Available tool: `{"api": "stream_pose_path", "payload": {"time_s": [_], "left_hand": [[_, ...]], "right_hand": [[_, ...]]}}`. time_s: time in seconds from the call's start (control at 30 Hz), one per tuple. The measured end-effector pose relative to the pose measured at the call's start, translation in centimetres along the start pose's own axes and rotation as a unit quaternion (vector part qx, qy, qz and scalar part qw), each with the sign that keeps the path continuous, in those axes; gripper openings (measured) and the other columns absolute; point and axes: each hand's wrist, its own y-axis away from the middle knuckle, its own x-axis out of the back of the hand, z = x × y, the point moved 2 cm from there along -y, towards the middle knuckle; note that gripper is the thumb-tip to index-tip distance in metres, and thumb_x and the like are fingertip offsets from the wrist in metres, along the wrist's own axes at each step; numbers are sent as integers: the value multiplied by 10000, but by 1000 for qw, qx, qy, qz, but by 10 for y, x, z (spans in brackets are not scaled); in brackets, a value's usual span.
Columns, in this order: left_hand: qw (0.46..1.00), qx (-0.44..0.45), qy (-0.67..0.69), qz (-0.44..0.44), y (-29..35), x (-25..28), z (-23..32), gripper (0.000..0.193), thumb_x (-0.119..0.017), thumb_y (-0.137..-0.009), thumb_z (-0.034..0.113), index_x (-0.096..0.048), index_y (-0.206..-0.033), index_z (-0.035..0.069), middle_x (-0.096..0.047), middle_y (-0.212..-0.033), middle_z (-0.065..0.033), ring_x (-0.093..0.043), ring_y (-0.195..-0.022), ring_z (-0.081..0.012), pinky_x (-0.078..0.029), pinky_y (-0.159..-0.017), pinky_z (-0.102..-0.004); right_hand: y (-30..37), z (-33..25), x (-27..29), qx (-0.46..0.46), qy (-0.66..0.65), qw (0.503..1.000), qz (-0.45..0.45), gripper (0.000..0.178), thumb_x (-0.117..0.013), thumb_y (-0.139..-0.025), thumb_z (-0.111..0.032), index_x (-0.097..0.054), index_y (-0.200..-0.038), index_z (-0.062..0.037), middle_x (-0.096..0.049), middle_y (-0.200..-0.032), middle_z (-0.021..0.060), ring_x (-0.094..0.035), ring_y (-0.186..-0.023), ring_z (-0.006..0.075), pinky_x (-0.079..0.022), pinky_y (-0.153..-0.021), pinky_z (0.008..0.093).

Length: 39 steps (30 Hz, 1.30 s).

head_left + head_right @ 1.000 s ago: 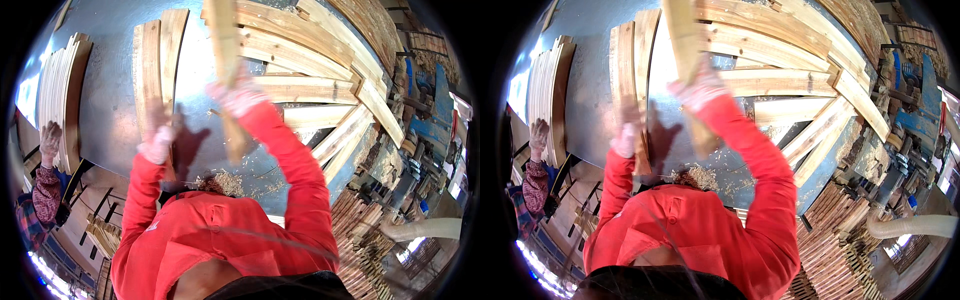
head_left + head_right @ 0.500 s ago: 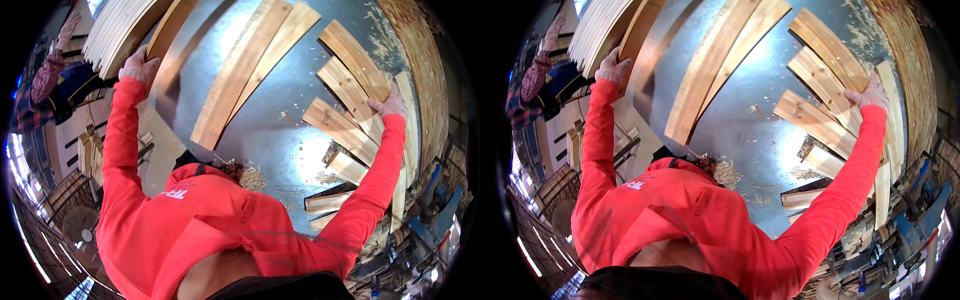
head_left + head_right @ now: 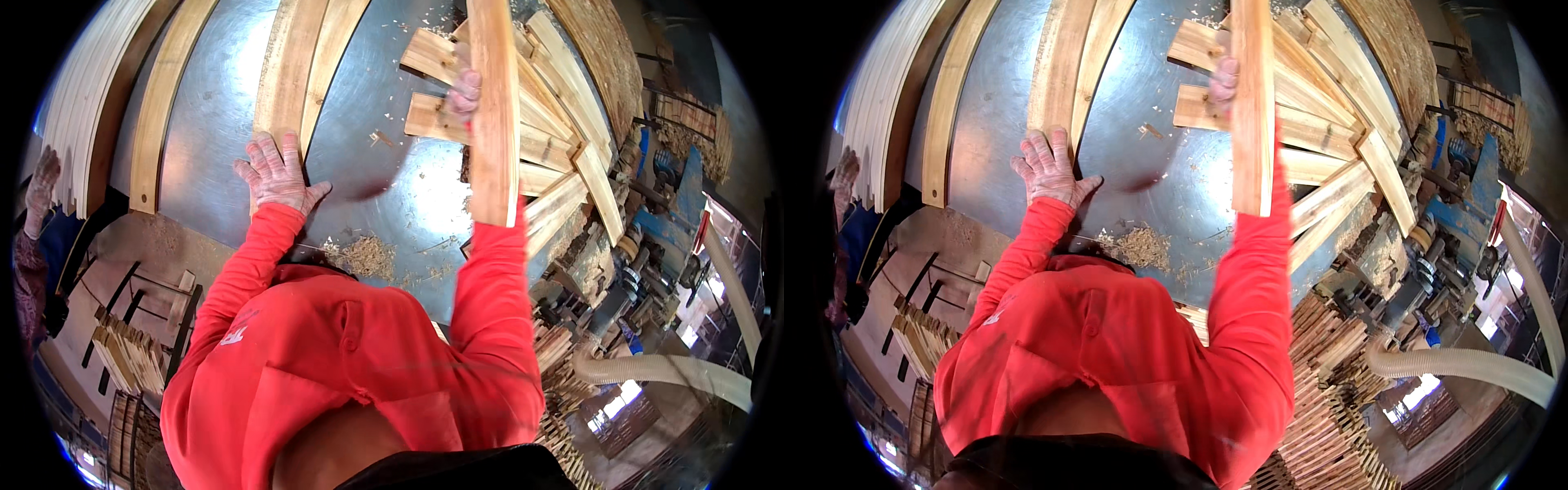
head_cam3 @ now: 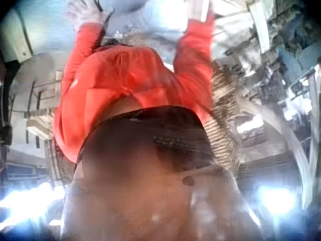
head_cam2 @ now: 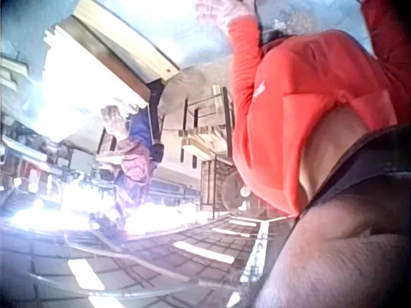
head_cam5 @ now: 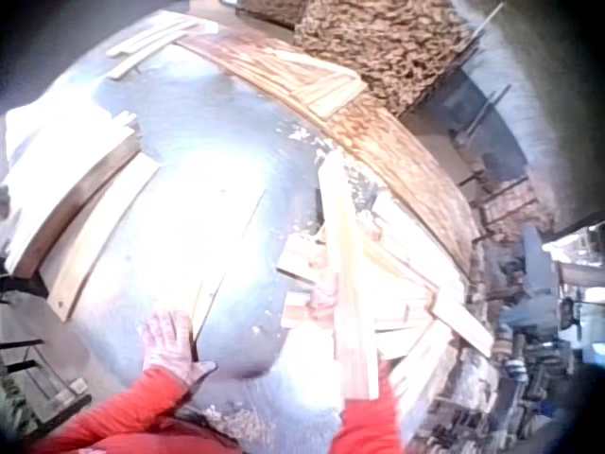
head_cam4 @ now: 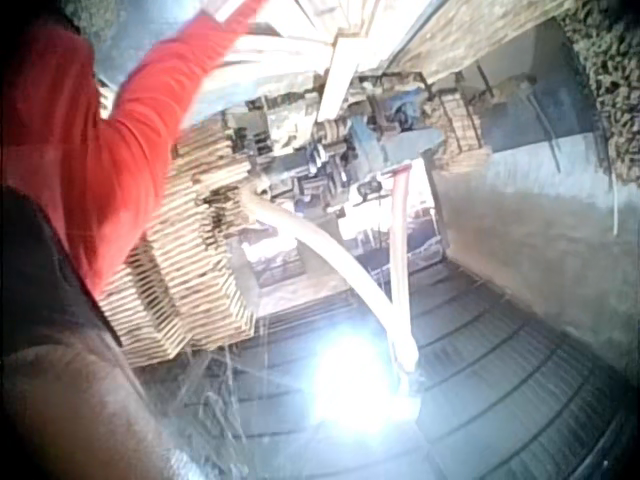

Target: The person repeatedly picks up thin wooden planks from a pile on a metal table and stacks them into a neat pile. The person handles the planks one at a time, aligning them carefully before placing them on the growing stack.

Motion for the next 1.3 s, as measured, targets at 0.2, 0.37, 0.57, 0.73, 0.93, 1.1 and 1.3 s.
{"api": "stream_pose_path", "payload": {"time_s": [0.2, 0.37, 0.57, 0.73, 0.93, 1.1, 1.3], "left_hand": [[593, 26, 725, -350, 16, -2, 35, 805, -694, -862, 470, -390, -1480, 53, -574, -1308, -191, -570, -1183, -369, -496, -924, -555], [466, 25, 759, -455, 13, 16, 96, 504, -665, -908, 384, -548, -1303, 94, -685, -1072, -66, -642, -778, -139, -544, -603, -321], [625, 63, 726, -280, 3, 38, 66, 600, -773, -843, 391, -572, -1285, 38, -679, -904, -81, -539, -460, -130, -435, -390, -278], [715, 131, 655, -208, -38, 41, 4, 555, -759, -868, 336, -572, -1262, -7, -679, -953, -57, -592, -568, -134, -489, -462, -280], [715, 83, 659, -218, -35, -1, -34, 446, -691, -914, 289, -609, -1259, 19, -704, -1018, -80, -676, -912, -188, -546, -807, -355], [954, 126, 260, 78, 4, 3, -52, 928, -731, -781, 562, -374, -1474, 57, -483, -1425, -288, -462, -1332, -414, -400, -1078, -492], [983, 116, 38, -133, 10, -21, -29, 1143, -826, -676, 448, -173, -1530, 61, -288, -1524, -285, -371, -1383, -455, -372, -1099, -508]], "right_hand": [[-21, 89, -55, 88, -289, 901, -313, 785, -504, -955, -579, -266, -1558, -137, -537, -650, -19, -469, -467, 142, -423, -601, 354], [-28, 84, -101, 64, -312, 889, -330, 736, -457, -982, -556, -280, -1545, -115, -567, -706, 29, -519, -522, 170, -461, -562, 392], [-29, 60, -125, -23, -53, 993, -108, 595, -490, -996, -504, -471, -1419, -87, -675, -1028, 152, -676, -910, 275, -561, -838, 480], [-3, 96, -117, 7, 192, 970, 150, 626, -508, -994, -535, -501, -1392, -51, -676, -1031, 117, -668, -818, 203, -590, -716, 389], [8, 167, -150, 138, 268, 953, 10, 593, -577, -962, -482, -503, -1317, -12, -648, -1180, 149, -650, -1014, 265, -586, -764, 421], [49, 173, -132, -20, 521, 837, 166, 514, -653, -949, -396, -564, -1278, -11, -689, -1171, 151, -676, -1002, 281, -544, -794, 360], [98, 193, -101, 12, 458, 853, 251, 507, -741, -891, -377, -615, -1133, 51, -698, -1047, 143, -648, -875, 205, -507, -777, 329]]}}
